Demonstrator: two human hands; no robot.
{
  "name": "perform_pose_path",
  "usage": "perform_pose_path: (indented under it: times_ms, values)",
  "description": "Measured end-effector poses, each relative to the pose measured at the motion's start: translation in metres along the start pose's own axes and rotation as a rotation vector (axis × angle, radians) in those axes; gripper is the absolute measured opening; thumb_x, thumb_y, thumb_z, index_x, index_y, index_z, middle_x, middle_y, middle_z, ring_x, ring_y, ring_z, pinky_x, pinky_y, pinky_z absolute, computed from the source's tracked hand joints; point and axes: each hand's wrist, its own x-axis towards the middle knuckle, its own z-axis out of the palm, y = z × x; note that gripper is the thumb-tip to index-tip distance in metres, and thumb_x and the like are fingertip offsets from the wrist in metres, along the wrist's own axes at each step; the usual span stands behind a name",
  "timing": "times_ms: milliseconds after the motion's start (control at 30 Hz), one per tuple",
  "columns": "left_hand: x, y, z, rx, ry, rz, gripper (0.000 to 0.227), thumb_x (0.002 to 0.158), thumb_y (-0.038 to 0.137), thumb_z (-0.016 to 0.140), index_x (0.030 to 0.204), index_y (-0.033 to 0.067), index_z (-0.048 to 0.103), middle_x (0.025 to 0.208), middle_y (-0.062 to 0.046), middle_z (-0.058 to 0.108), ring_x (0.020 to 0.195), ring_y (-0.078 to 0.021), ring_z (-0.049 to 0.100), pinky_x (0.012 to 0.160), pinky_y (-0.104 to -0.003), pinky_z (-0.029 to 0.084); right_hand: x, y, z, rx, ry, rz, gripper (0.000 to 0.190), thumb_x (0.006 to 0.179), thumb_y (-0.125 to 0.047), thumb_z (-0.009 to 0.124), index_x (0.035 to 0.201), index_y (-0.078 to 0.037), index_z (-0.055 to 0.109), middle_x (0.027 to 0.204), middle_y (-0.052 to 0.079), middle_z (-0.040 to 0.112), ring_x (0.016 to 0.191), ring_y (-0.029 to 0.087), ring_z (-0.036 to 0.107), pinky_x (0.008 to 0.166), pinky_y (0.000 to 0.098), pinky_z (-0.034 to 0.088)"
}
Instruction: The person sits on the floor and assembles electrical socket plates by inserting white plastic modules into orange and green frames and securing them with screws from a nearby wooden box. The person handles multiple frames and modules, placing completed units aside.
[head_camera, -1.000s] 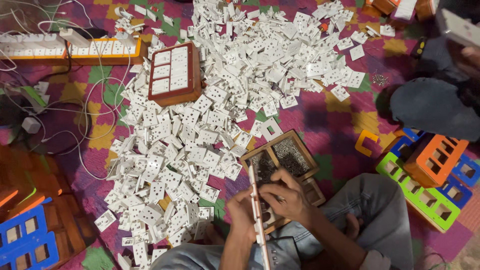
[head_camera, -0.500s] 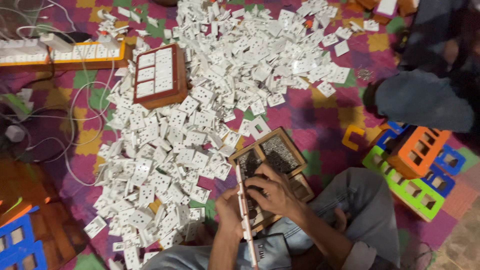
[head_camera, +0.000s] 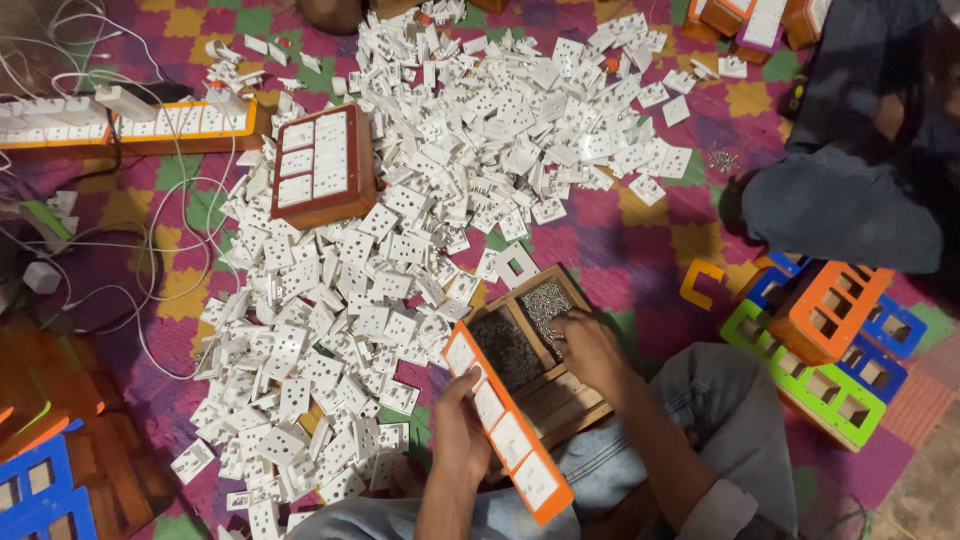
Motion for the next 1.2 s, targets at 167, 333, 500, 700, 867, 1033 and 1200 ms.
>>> perform_pose_path:
  times_ms: [167, 333, 500, 700, 867, 1033, 1200]
  values:
    - [-0.011, 0.003, 0.008, 0.101, -0.021, 0.026, 0.036, 0.083, -0.001, 0.067, 0.118, 0.0065, 0.06, 0.106, -0.009, 0.069, 0.098, -0.0225, 0.069, 0.088, -0.04, 0.059, 0.0, 0.006, 0.018, -0.119, -0.052, 0.118, 0.014, 0.081, -0.01, 0.073, 0.095, -0.01, 0.077, 0.108, 0.016, 0.071, 0.096, 0.037, 0.07, 0.084, 0.048, 0.055]
    - [-0.016, 0.005, 0.014, 0.082, -0.1, 0.04, 0.048, 0.083, -0.007, 0.065, 0.127, 0.0103, 0.06, 0.112, -0.011, 0.07, 0.1, -0.0238, 0.071, 0.087, -0.038, 0.06, 0.006, 0.014, 0.016, 0.122, 0.096, 0.034, 0.012, 0.08, -0.008, 0.072, 0.09, -0.01, 0.079, 0.091, 0.017, 0.074, 0.086, 0.037, 0.071, 0.078, 0.0459, 0.056]
    - [-0.01, -0.001, 0.008, 0.11, -0.089, 0.036, 0.036, 0.089, -0.004, 0.067, 0.124, -0.0012, 0.059, 0.115, -0.016, 0.073, 0.103, -0.0268, 0.073, 0.089, -0.041, 0.063, 0.006, 0.023, 0.018, 0.226, 0.189, -0.02, 0.022, 0.079, -0.001, 0.068, 0.097, -0.006, 0.078, 0.091, 0.017, 0.074, 0.08, 0.033, 0.073, 0.075, 0.043, 0.058]
    - [-0.002, -0.01, -0.003, 0.162, -0.125, 0.067, 0.027, 0.093, 0.001, 0.065, 0.12, 0.0028, 0.062, 0.113, -0.013, 0.072, 0.099, -0.0223, 0.073, 0.086, -0.038, 0.063, 0.005, 0.018, 0.012, 0.253, 0.192, 0.014, 0.019, 0.077, -0.008, 0.075, 0.095, -0.004, 0.079, 0.089, 0.017, 0.075, 0.078, 0.028, 0.074, 0.073, 0.0374, 0.059]
    - [-0.002, -0.008, 0.002, 0.154, -0.125, 0.125, 0.034, 0.093, 0.001, 0.065, 0.126, 0.0051, 0.057, 0.112, -0.012, 0.072, 0.095, -0.0213, 0.073, 0.08, -0.037, 0.064, 0.009, 0.008, 0.002, 0.468, 0.232, 0.094, 0.021, 0.08, -0.01, 0.075, 0.1, -0.007, 0.078, 0.088, 0.011, 0.079, 0.077, 0.018, 0.077, 0.073, 0.0296, 0.061]
    - [-0.02, -0.002, 0.015, 0.199, -0.058, 0.169, 0.05, 0.093, 0.003, 0.065, 0.138, 0.0126, 0.047, 0.117, -0.01, 0.069, 0.097, -0.0197, 0.071, 0.079, -0.039, 0.063, -0.002, -0.006, -0.003, 0.801, 0.248, 0.015, 0.022, 0.085, -0.001, 0.072, 0.107, -0.001, 0.068, 0.091, 0.008, 0.078, 0.076, 0.009, 0.07, 0.065, 0.0239, 0.054]
    - [-0.011, -0.001, 0.012, 0.296, -0.059, 0.25, 0.063, 0.093, -0.004, 0.059, 0.148, 0.0168, 0.037, 0.129, -0.007, 0.064, 0.111, -0.0197, 0.068, 0.089, -0.039, 0.062, -0.01, -0.018, 0.01, 0.98, 0.152, -0.112, 0.005, 0.099, 0.001, 0.068, 0.103, 0.002, 0.068, 0.086, 0.003, 0.072, 0.069, 0.005, 0.064, 0.06, 0.0213, 0.052]
